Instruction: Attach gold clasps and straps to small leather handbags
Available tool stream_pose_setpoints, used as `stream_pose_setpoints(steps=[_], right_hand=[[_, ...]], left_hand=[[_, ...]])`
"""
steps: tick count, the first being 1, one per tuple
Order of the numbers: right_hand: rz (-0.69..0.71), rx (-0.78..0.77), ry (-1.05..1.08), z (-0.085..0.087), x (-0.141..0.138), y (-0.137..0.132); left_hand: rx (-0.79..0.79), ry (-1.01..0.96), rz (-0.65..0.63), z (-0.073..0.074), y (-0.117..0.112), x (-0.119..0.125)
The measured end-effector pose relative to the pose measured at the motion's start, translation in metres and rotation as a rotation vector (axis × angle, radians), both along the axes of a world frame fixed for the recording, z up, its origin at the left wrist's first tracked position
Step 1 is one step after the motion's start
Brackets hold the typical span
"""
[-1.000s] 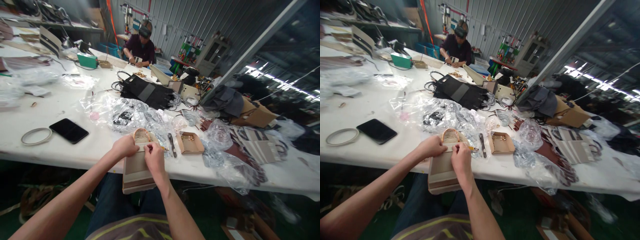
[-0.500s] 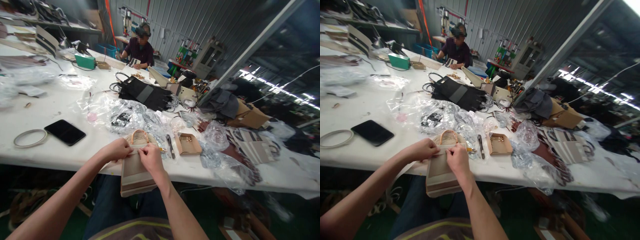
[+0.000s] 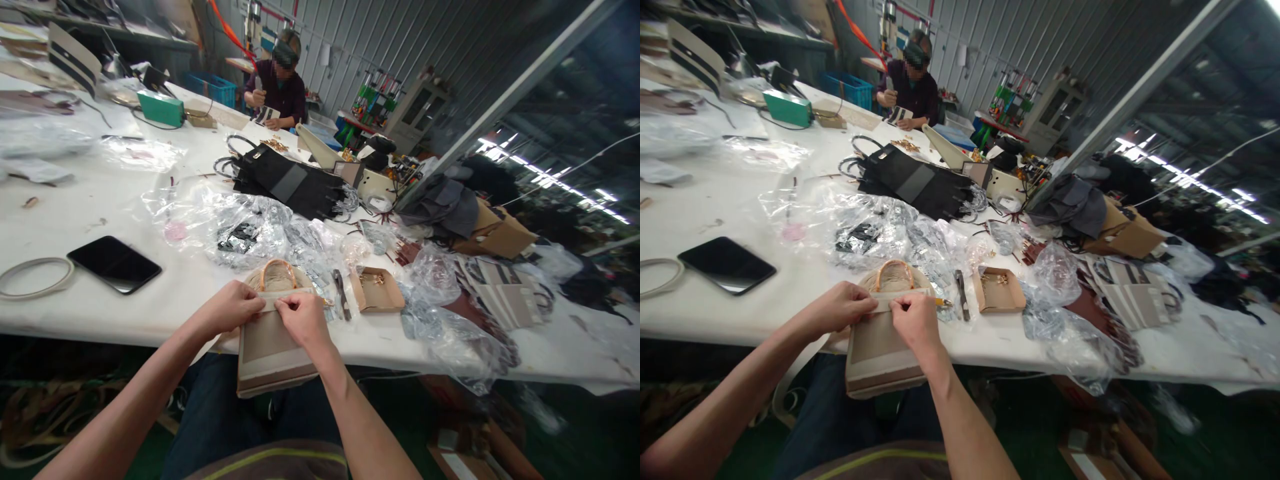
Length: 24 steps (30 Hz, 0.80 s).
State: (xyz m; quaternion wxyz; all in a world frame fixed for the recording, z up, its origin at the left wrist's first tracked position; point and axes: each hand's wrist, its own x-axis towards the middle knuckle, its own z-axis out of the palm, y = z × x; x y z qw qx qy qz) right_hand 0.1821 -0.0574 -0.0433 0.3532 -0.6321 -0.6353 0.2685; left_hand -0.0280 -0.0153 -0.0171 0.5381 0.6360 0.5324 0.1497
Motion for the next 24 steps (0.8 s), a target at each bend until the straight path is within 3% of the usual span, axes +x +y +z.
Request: stream_pose_setpoints(steps=[3, 10, 19, 22, 24], right_hand=[[0.017, 0.053, -0.047, -0.003, -0.001, 0.001], [0.014, 0.001, -0.142, -0.001, -0.003, 0.007], [-0.053, 0.059, -0.14, -0.004, -0.007, 0.004], [-0.06, 0.026, -0.116, -0.001, -0.007, 0.004], [-0.071, -0.004, -0.125, 0.004, -0.007, 0.004]], left_hand=[[0.065, 0.047, -0.036, -0.001, 0.002, 0.0], [0.211, 0.072, -0.044, 0.003, 0.003, 0.019], [0.093, -0.065, 0.056, 0.002, -0.012, 0.027], [-0.011, -0.153, 0.086, 0.018, -0.018, 0.026], [-0.067, -0.284, 0.16, 0.042, -0.016, 0.017]])
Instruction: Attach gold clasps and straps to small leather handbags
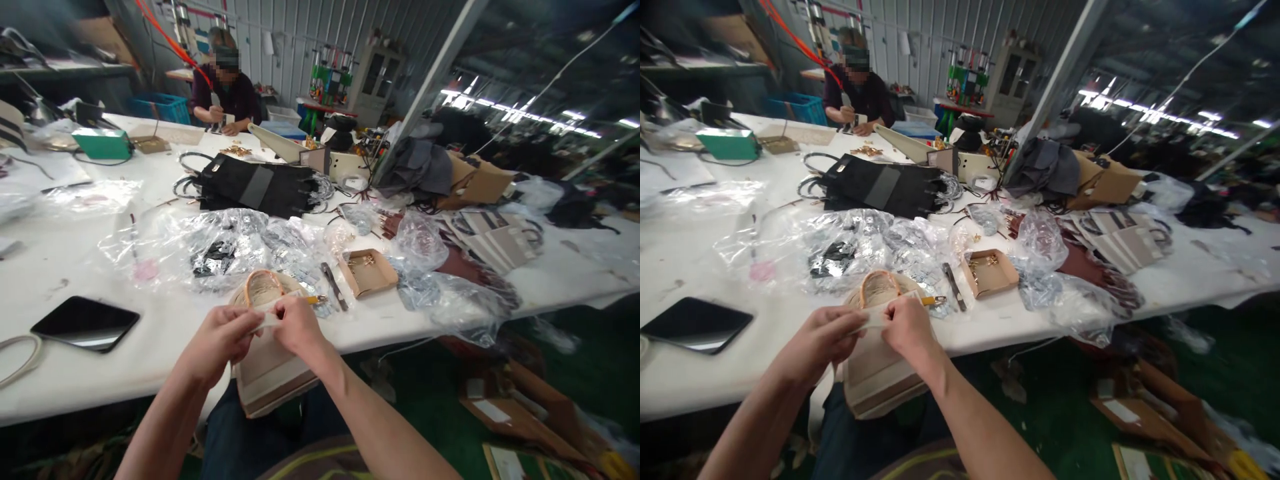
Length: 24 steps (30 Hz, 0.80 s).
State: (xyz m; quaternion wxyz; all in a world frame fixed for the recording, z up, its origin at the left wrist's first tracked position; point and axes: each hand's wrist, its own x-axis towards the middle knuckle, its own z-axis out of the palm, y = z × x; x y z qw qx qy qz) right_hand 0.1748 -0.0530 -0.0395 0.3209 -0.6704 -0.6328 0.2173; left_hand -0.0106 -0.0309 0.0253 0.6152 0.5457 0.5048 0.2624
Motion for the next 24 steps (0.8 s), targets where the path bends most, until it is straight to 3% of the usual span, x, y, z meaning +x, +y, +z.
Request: stream_pose_setpoints(steps=[4, 7, 9, 12, 17, 21, 24], right_hand=[[-0.018, 0.022, -0.091, 0.009, -0.001, -0.003], [0.032, 0.085, -0.17, 0.011, -0.003, -0.014], [0.063, 0.162, -0.231, 0.008, -0.005, -0.026], [0.126, 0.288, -0.315, -0.001, -0.008, -0.045], [0.169, 0.323, -0.34, -0.016, -0.013, -0.06], [0.134, 0.352, -0.31, -0.022, -0.013, -0.056], [0.15, 0.359, -0.328, -0.024, -0.011, -0.056]], left_hand=[[0.177, -0.146, 0.349, 0.062, 0.008, -0.036], [0.244, -0.084, 0.356, 0.081, -0.007, -0.06], [0.269, -0.007, 0.307, 0.073, -0.029, -0.065], [0.303, 0.075, 0.289, 0.047, -0.069, -0.063], [0.21, 0.077, 0.315, 0.013, -0.125, -0.069], [0.088, 0.071, 0.25, 0.0, -0.144, -0.07], [0.076, 0.003, 0.255, -0.001, -0.145, -0.05]])
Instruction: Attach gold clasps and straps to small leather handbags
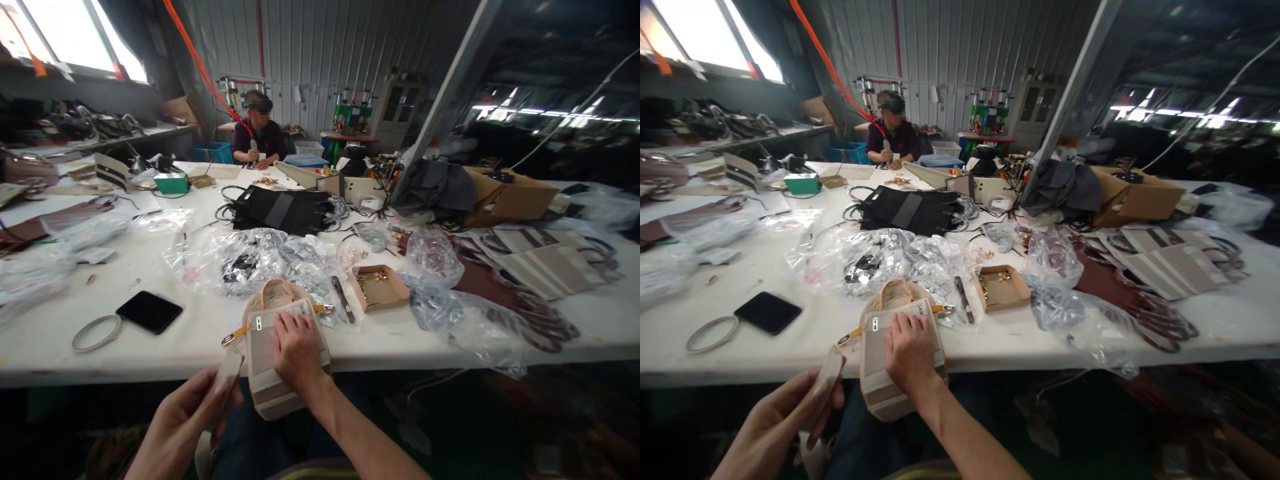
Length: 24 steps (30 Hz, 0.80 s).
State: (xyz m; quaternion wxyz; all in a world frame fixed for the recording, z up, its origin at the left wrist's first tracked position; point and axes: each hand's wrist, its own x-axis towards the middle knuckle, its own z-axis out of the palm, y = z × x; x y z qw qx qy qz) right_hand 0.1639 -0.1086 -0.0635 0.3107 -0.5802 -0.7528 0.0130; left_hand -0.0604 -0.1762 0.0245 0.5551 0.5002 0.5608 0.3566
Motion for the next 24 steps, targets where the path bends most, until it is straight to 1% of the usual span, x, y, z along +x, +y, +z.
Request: stream_pose_setpoints(steps=[3, 5, 7, 9, 11, 13, 15, 18, 20, 24], right_hand=[[0.06, 0.038, 0.031, 0.004, 0.01, -0.005], [0.103, 0.083, 0.173, 0.015, 0.022, -0.011], [0.149, 0.079, 0.385, 0.034, 0.034, -0.018], [0.203, 0.049, 0.539, 0.057, 0.043, -0.026], [0.261, 0.066, 0.576, 0.078, 0.047, -0.034], [0.289, 0.137, 0.569, 0.092, 0.045, -0.04], [0.288, 0.184, 0.57, 0.098, 0.041, -0.044], [0.234, 0.156, 0.615, 0.098, 0.033, -0.043], [0.225, 0.109, 0.665, 0.097, 0.029, -0.041], [0.293, 0.072, 0.719, 0.099, 0.026, -0.039]], left_hand=[[0.064, 0.007, 0.066, 0.003, 0.007, 0.025], [0.093, 0.07, 0.089, 0.002, 0.012, 0.035], [0.122, 0.137, 0.113, -0.001, 0.014, 0.04], [0.165, 0.194, 0.139, -0.005, 0.014, 0.045], [0.215, 0.248, 0.156, -0.006, 0.012, 0.05], [0.262, 0.303, 0.174, -0.002, 0.009, 0.055], [0.302, 0.346, 0.194, 0.003, 0.006, 0.059], [0.343, 0.349, 0.199, 0.007, 0.002, 0.061], [0.371, 0.342, 0.199, 0.004, -0.002, 0.06], [0.483, 0.392, 0.221, -0.011, -0.005, 0.055]])
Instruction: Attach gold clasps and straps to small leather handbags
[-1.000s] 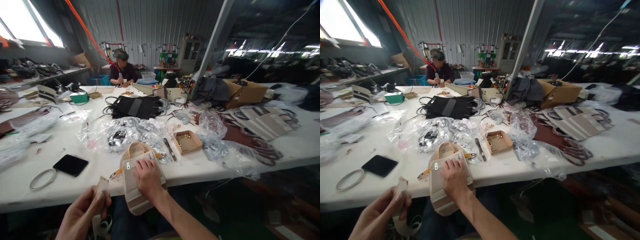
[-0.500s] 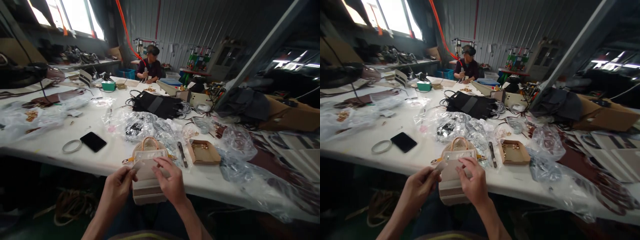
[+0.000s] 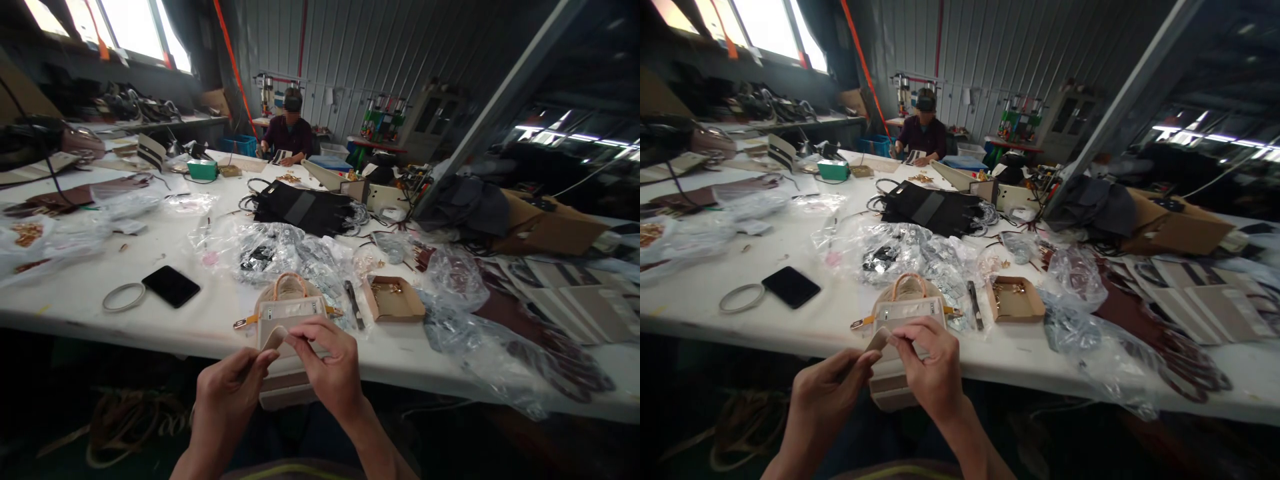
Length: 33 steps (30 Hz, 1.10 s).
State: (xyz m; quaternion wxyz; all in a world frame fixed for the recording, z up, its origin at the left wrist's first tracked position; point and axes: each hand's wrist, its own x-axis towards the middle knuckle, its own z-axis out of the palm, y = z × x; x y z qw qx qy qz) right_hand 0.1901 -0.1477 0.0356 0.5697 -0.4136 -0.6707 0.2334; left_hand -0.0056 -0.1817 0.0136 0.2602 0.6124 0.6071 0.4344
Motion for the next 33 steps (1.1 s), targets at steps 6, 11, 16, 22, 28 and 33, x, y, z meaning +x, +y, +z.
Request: stream_pose_setpoints(steps=[6, 11, 16, 22, 28, 33], right_hand=[[0.097, -0.268, 0.044, 0.002, 0.006, -0.003], [0.236, -0.483, 0.102, -0.004, 0.009, -0.006], [0.299, -0.539, 0.048, -0.002, 0.012, -0.007], [0.32, -0.512, -0.01, -0.003, 0.015, -0.008], [0.148, -0.325, 0.0, -0.011, 0.011, -0.007], [0.138, -0.389, 0.093, -0.016, 0.009, -0.003]], left_hand=[[-0.08, 0.104, -0.149, -0.008, 0.003, -0.015], [-0.013, -0.06, -0.32, -0.006, 0.005, -0.012], [0.15, 0.024, -0.441, 0.001, 0.007, -0.006], [0.02, -0.183, -0.499, 0.006, 0.013, -0.005], [-0.043, -0.303, -0.307, -0.015, 0.005, 0.011], [0.205, 0.04, -0.067, -0.037, -0.002, 0.014]])
